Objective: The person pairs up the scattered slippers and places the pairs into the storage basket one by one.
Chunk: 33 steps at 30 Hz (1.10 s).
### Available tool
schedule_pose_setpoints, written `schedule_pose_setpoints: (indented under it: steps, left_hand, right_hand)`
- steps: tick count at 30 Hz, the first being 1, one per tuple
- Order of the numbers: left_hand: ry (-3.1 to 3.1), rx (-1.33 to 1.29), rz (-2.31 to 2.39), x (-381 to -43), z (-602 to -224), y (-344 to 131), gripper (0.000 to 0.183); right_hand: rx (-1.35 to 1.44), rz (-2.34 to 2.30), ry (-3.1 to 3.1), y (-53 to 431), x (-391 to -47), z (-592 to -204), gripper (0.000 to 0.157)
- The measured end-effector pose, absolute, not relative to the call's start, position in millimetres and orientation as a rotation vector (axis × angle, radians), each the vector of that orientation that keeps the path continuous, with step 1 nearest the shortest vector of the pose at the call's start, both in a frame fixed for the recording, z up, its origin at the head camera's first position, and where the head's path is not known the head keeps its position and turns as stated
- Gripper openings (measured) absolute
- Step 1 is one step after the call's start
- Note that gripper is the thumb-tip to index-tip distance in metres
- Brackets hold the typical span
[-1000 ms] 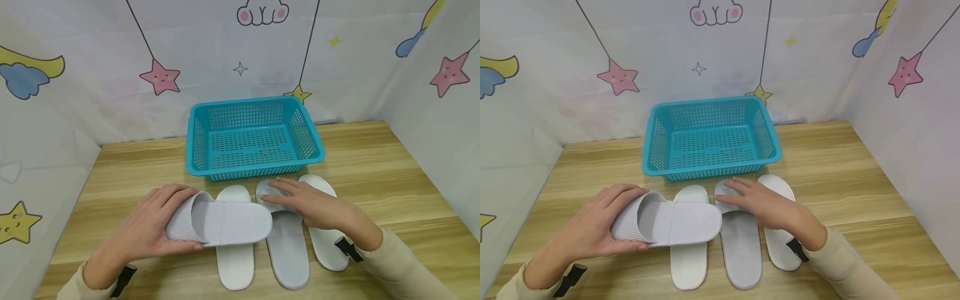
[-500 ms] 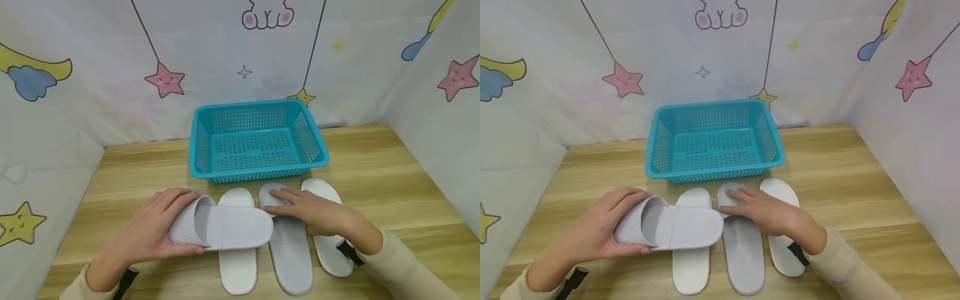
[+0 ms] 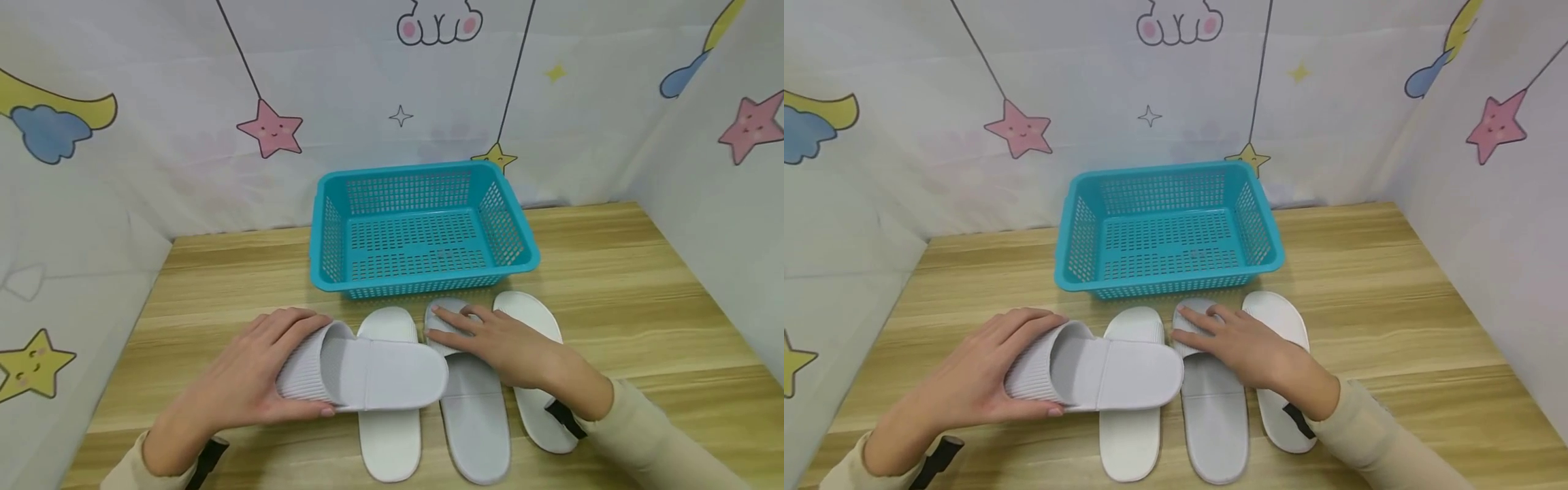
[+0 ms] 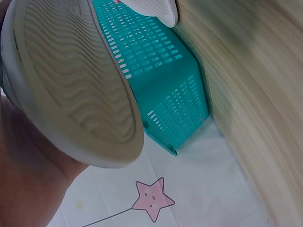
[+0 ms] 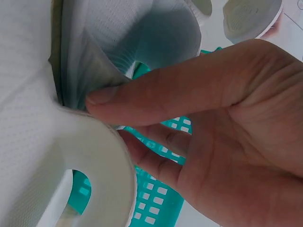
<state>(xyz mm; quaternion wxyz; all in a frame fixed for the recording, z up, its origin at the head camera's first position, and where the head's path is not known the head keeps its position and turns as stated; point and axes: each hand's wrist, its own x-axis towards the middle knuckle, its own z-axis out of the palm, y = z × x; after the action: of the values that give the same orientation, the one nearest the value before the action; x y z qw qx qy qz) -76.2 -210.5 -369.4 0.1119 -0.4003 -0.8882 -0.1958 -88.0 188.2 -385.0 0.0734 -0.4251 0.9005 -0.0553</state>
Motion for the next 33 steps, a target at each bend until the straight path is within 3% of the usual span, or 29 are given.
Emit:
schedule_pose_setpoints:
  steps: [33]
  left_hand:
    - [-2.551, -1.203, -0.597, -77.0, -373.8, -210.8, 0.098]
  right_hand:
    - [-1.275, -0.231, 2.719, 190.6, -90.6, -390.1, 0.1]
